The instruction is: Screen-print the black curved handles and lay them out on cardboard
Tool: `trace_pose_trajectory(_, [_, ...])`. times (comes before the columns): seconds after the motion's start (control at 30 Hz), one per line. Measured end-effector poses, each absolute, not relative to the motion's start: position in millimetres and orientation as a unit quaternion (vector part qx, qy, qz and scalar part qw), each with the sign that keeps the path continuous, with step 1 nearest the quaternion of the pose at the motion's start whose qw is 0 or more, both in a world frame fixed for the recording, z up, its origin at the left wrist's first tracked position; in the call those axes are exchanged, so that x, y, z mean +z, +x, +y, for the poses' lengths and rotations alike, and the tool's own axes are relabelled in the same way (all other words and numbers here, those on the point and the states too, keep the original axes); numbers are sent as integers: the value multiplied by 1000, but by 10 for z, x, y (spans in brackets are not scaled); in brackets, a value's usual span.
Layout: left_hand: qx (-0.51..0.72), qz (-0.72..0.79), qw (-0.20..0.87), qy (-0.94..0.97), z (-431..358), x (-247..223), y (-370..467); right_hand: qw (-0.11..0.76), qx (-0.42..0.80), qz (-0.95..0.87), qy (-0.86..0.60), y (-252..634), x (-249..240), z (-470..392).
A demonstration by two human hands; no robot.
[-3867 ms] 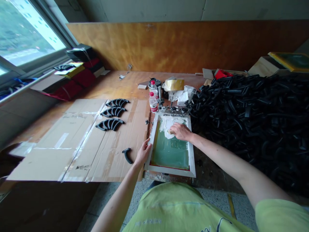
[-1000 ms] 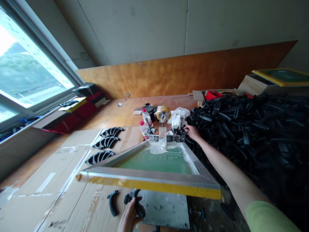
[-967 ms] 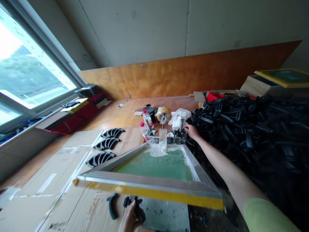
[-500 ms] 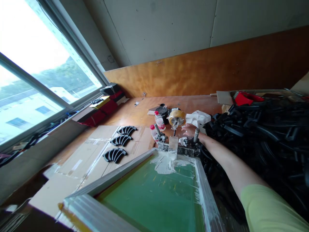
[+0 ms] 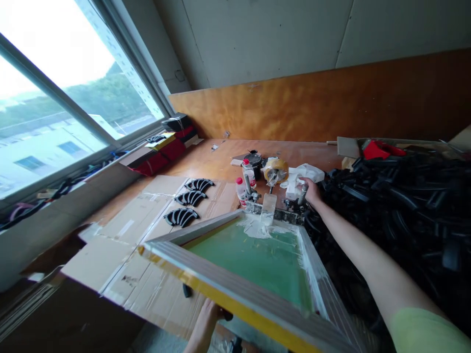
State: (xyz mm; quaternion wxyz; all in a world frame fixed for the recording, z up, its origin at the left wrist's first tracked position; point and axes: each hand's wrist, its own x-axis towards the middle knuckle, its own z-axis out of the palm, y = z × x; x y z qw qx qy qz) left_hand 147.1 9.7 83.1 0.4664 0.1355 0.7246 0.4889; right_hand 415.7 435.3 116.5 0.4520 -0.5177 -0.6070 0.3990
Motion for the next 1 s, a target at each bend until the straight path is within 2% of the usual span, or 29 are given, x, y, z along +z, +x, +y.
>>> trace_pose_trajectory(0.07, [477,705,499,161,47,855,1551,465,388,-564,-561,4368,1216,4266])
trace_pose_trajectory(0.13, [465,682,534,181,30,898,1626,494,433,-513,-553,4603,1240,4011])
trace_pose_trajectory(0.27, [458,644,576,209,1,1036,1744,531,522,-430,-510,4959,1236,3191])
trace_pose_trajectory(0.4, [451,614,602,238,-75,1207,1791,543,558,-408,-478,5002,1227,2330])
trace_pose_trajectory(0.7, [429,578,629,294,-175,1333,1885,495,669,-384,-399,4034,1428,1082])
trace_pose_trajectory(1.0, [451,548,636,303,-196,1394,1954,449,631,-484,-408,3279,1526,617])
